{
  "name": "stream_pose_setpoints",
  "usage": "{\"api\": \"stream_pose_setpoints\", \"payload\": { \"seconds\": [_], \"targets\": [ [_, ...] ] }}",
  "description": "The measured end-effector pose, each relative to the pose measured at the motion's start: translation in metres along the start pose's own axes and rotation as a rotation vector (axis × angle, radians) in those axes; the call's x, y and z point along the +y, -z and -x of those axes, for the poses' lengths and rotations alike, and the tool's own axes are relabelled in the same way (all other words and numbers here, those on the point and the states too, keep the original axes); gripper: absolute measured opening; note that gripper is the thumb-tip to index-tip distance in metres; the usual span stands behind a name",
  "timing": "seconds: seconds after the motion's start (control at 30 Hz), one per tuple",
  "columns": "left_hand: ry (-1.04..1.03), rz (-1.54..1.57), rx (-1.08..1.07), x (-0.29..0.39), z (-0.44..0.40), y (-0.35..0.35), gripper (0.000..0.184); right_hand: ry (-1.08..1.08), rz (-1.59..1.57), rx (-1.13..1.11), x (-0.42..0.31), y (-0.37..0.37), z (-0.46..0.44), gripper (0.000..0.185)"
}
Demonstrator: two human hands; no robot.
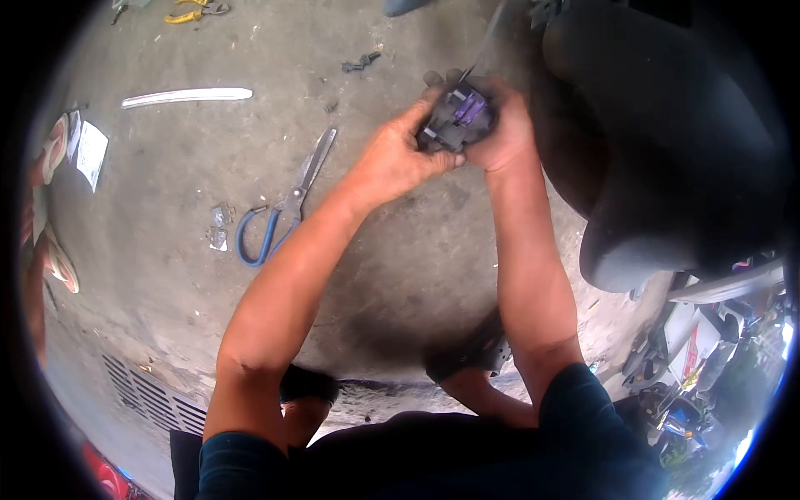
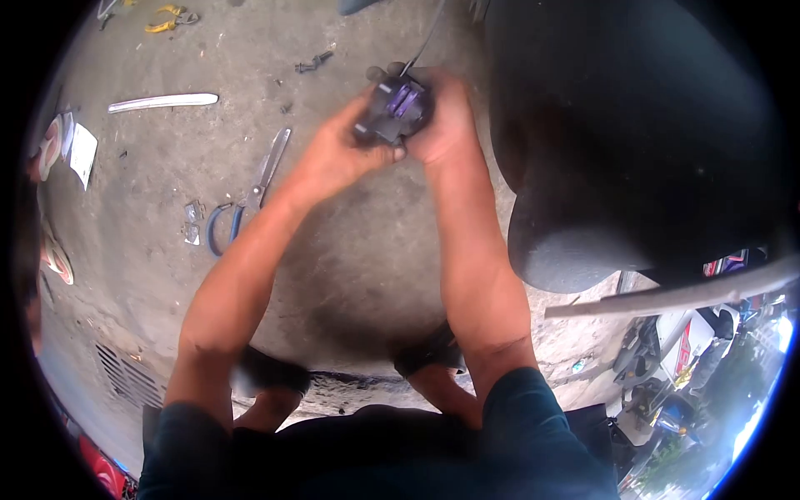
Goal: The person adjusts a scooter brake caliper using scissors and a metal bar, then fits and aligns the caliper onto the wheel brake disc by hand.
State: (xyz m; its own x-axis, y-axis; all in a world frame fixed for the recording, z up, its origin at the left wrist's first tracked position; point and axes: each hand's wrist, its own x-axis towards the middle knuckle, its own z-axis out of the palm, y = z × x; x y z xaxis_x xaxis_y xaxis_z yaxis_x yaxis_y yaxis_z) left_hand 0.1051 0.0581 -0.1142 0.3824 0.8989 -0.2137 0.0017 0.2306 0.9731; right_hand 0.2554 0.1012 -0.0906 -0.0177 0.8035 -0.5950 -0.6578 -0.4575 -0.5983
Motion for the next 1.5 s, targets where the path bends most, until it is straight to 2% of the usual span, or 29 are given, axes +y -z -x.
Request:
{"api": "stream_pose_setpoints", "payload": {
  "seconds": [0.03, 0.13, 0.17, 0.27, 0.3, 0.33, 0.37, 0.4, 0.47, 0.5, 0.6, 0.63, 0.73, 0.83, 0.97, 1.03, 1.1, 1.17, 1.3, 1.4, 1.5],
  "targets": [
    [0.079, 0.086, 0.003, 0.005, 0.0, -0.004, 0.093, 0.032, 0.05, 0.009, -0.001, -0.005, 0.002, 0.03],
    [-0.079, 0.342, 0.025, -0.007, -0.007, -0.017, 0.093, 0.115, 0.121, 0.016, -0.002, 0.0, 0.006, 0.031],
    [-0.076, 0.308, -0.011, -0.008, -0.01, -0.017, 0.089, 0.137, 0.131, 0.007, -0.002, 0.002, 0.005, 0.032],
    [-0.023, 0.264, -0.068, 0.011, -0.012, -0.007, 0.081, -0.014, 0.085, -0.036, -0.007, 0.024, 0.012, 0.032],
    [0.014, 0.294, -0.063, 0.014, -0.015, -0.01, 0.081, 0.007, -0.032, 0.088, -0.003, 0.021, 0.014, 0.033],
    [0.05, 0.322, -0.056, 0.014, -0.019, -0.016, 0.081, 0.101, 0.053, 0.114, 0.008, 0.023, 0.02, 0.033],
    [0.085, 0.501, 0.046, 0.013, -0.024, -0.029, 0.068, 0.19, 0.134, 0.138, 0.024, 0.028, 0.032, 0.033],
    [0.109, 0.535, 0.06, 0.016, -0.025, -0.037, 0.064, 0.281, 0.217, 0.164, 0.036, 0.037, 0.047, 0.034],
    [0.142, 0.604, 0.082, 0.026, -0.03, -0.05, 0.055, 0.73, 1.053, 0.202, 0.061, 0.082, 0.075, 0.037],
    [0.109, 0.678, 0.044, 0.018, -0.036, -0.062, 0.045, 0.951, 1.469, 0.205, 0.07, 0.101, 0.077, 0.039],
    [0.112, 0.768, 0.126, 0.02, -0.042, -0.083, 0.034, 1.086, 1.888, 0.094, 0.067, 0.138, 0.078, 0.048],
    [0.112, 0.803, 0.146, 0.021, -0.045, -0.09, 0.03, 1.058, 1.94, 0.099, 0.069, 0.144, 0.076, 0.055],
    [0.093, 0.837, 0.161, 0.025, -0.048, -0.099, 0.027, 1.058, 1.988, 0.067, 0.073, 0.151, 0.075, 0.063],
    [0.059, 0.791, 0.234, 0.029, -0.05, -0.108, 0.024, 1.109, 1.864, 0.042, 0.074, 0.149, 0.072, 0.067],
    [-0.008, 0.869, 0.328, 0.033, -0.056, -0.12, 0.025, 1.012, 1.909, 0.085, 0.078, 0.157, 0.073, 0.066],
    [-0.03, 0.903, 0.356, 0.036, -0.056, -0.123, 0.026, 0.91, 1.942, 0.075, 0.079, 0.158, 0.075, 0.067],
    [-0.027, 0.914, 0.359, 0.037, -0.057, -0.125, 0.028, 0.55, 1.994, 0.042, 0.082, 0.169, 0.07, 0.069],
    [-0.029, 0.928, 0.364, 0.037, -0.057, -0.127, 0.029, 0.463, 1.989, 0.043, 0.083, 0.176, 0.07, 0.068],
    [-0.016, 0.966, 0.38, 0.042, -0.056, -0.127, 0.029, 0.738, 1.949, 0.064, 0.075, 0.15, 0.08, 0.067],
    [-0.016, 0.974, 0.401, 0.041, -0.057, -0.128, 0.033, 0.783, 1.856, 0.04, 0.076, 0.151, 0.079, 0.067],
    [-0.031, 1.007, 0.41, 0.04, -0.057, -0.129, 0.036, 0.728, 1.813, 0.039, 0.076, 0.153, 0.079, 0.067]
  ]
}}
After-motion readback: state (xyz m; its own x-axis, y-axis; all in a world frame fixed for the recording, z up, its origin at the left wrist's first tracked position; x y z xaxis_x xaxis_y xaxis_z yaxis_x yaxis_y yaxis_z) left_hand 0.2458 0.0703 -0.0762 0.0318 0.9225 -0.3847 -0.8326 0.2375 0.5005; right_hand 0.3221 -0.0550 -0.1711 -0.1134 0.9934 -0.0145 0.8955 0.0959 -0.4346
